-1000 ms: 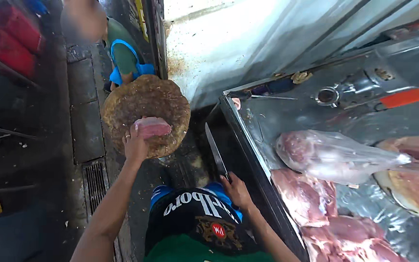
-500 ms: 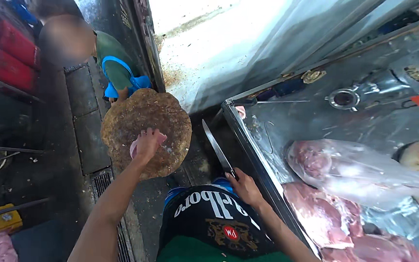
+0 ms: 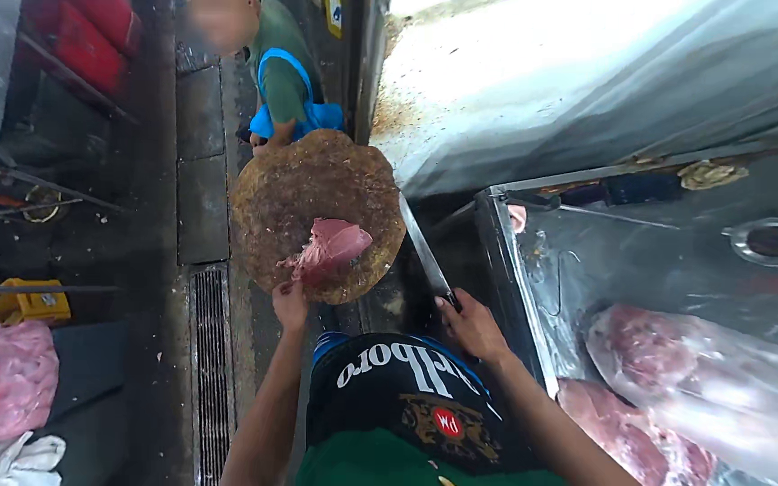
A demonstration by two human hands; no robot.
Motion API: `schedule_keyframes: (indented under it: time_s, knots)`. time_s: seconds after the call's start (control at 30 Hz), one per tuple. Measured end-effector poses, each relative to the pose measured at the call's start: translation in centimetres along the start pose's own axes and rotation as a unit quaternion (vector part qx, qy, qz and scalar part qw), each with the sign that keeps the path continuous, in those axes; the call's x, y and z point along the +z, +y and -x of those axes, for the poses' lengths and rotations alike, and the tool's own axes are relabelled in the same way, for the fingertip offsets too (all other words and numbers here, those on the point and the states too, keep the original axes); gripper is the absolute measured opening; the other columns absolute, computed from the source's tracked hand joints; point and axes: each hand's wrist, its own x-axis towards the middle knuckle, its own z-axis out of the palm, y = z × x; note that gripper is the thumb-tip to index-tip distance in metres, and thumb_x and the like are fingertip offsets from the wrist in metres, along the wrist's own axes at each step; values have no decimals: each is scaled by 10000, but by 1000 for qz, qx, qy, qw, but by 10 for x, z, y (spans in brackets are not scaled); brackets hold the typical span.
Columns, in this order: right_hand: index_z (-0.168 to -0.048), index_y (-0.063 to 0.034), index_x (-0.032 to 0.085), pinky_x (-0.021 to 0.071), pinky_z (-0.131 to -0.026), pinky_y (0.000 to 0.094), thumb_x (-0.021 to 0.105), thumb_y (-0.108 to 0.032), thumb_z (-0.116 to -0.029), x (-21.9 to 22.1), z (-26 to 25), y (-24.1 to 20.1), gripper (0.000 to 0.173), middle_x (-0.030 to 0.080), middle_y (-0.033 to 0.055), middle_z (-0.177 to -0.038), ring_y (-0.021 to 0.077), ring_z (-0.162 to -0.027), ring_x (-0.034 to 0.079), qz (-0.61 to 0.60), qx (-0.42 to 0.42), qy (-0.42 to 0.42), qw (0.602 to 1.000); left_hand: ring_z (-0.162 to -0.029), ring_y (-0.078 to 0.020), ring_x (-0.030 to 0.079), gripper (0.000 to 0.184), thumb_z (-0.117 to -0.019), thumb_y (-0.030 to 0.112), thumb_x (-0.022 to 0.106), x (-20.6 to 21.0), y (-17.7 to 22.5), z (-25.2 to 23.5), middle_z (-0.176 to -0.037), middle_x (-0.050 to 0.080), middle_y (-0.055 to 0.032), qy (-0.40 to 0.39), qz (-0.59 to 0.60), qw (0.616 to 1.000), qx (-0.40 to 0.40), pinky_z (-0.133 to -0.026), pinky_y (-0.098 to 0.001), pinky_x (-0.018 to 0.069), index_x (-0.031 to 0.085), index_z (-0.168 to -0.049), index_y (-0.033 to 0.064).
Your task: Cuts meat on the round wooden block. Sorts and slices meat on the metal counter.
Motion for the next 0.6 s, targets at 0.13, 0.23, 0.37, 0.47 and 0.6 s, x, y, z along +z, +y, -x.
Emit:
schedule_keyframes:
  time_s: [0.13, 0.23, 0.37, 0.47, 0.6]
  knots:
    - [-1187, -108, 611, 598, -615, 411, 516, -448, -1053, 29, 7, -25, 378, 664, 38, -771, 177, -628, 668, 21, -25, -41, 999, -988, -230, 708, 418, -988, 185, 655, -53, 10, 13, -1139, 703, -149, -9, -146, 986, 85, -878, -438, 599, 583, -1356, 1]
    - [-1182, -110, 606, 602, -623, 403, 507, -469, -1053, 54, 7, -41, 394, 663, 36, -771, 174, -633, 670, 39, -39, -71, 996, -1064, -265, 690, 435, -1005, 205, 638, -59, 37, -5, -1268, 663, -167, -84, -229, 949, 198, -941, -461, 581, 581, -1400, 34]
    - [-1209, -86, 592, 599, -650, 425, 489, -457, -1063, 89, 6, -81, 412, 659, 70, -813, 202, -664, 672, 41, -35, -114, 992, -1174, -326, 658, 475, -1008, 220, 639, -35, 51, -44, -1412, 580, -186, -180, -325, 877, 305, -987, -530, 564, 559, -1464, 111]
    - [-1280, -71, 583, 597, -728, 459, 466, -439, -1076, 114, -5, -127, 436, 676, 115, -905, 242, -749, 690, 53, -33, -130, 990, -1134, -300, 675, 311, -1025, 197, 610, -30, 46, -62, -1308, 654, -151, -222, -354, 847, 329, -983, -519, 561, 675, -1314, 102]
    - [-1260, -47, 583, 558, -814, 555, 469, -421, -1083, 148, -31, -175, 429, 674, 181, -956, 337, -881, 686, 62, -33, -88, 994, -1041, -296, 696, 236, -1006, 190, 632, -32, 37, -66, -1186, 688, -152, -214, -362, 836, 353, -924, -515, 579, 719, -1192, 73]
